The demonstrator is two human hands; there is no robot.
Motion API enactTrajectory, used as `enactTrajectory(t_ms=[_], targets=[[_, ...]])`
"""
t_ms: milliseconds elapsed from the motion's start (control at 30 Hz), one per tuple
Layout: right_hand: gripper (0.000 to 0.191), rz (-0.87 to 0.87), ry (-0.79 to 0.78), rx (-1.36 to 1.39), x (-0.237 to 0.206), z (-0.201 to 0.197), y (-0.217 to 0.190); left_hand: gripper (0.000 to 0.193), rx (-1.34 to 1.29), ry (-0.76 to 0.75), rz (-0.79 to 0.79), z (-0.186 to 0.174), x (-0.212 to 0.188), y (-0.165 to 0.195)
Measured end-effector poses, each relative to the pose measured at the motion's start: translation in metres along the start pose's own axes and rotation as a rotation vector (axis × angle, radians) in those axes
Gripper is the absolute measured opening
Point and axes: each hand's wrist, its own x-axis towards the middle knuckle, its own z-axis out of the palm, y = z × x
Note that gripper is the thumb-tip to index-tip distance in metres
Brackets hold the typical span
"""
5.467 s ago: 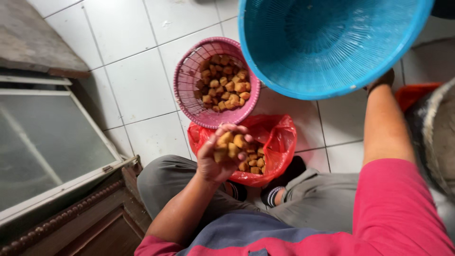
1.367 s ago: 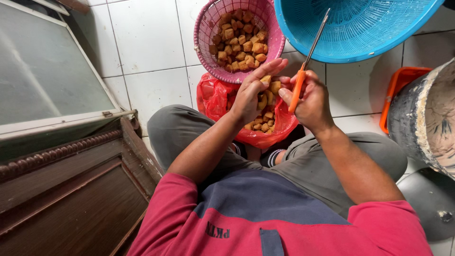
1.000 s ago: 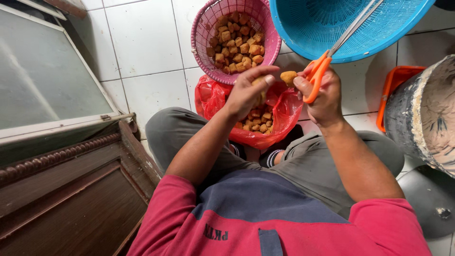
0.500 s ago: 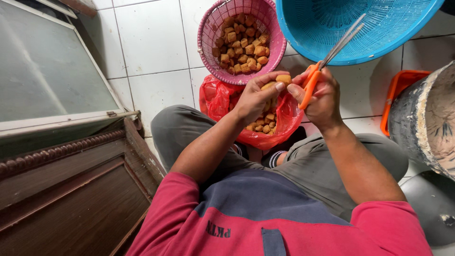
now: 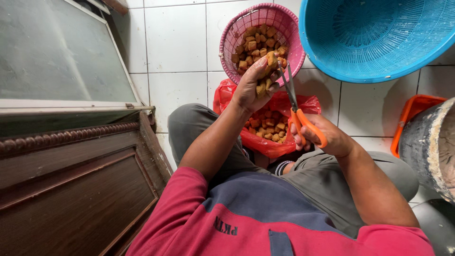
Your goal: The person sits on the floor and uses orange-handled scissors to trim edges off pieces of fried tofu. They take pieces from a red plastic bag, cut them over the bag so trimmings fall in, and place the trimmed pieces into a pink basket.
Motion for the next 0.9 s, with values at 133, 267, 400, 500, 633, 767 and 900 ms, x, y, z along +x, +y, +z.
enactTrajectory(t_ms=[133,267,400,500,633,767,900], targets=[[0.048,-0.013,-0.042,-0.020,0.002,-0.001,0.000,0.033,0.027,0.009,-0.009,-0.001,-0.001,-0.001],[0.046,0.003,-0.022,-0.020,0.003,0.001,0.001,0.032,-0.004,-0.023,0.005,-0.002,-0.002,-0.003],[0.048,-0.005,-0.017,-0.027,0.005,0.002,0.004,0.035,0.055,-0.036,0.026,-0.002,-0.005,-0.001],[0.051,0.016,-0.002,-0.016,0.005,0.002,0.005,0.036,0.237,-0.073,0.070,0.001,-0.010,0.003],[0.056,0.016,0.039,0.006,0.006,0.002,0.006,0.031,0.378,-0.084,0.097,0.005,-0.015,0.003],[0.044,-0.005,0.060,0.012,0.015,0.002,0.009,0.029,0.543,-0.098,0.035,0.003,-0.021,-0.008],[0.035,-0.061,0.139,-0.011,0.023,0.001,0.011,0.033,0.486,-0.008,0.105,-0.009,-0.009,-0.016]])
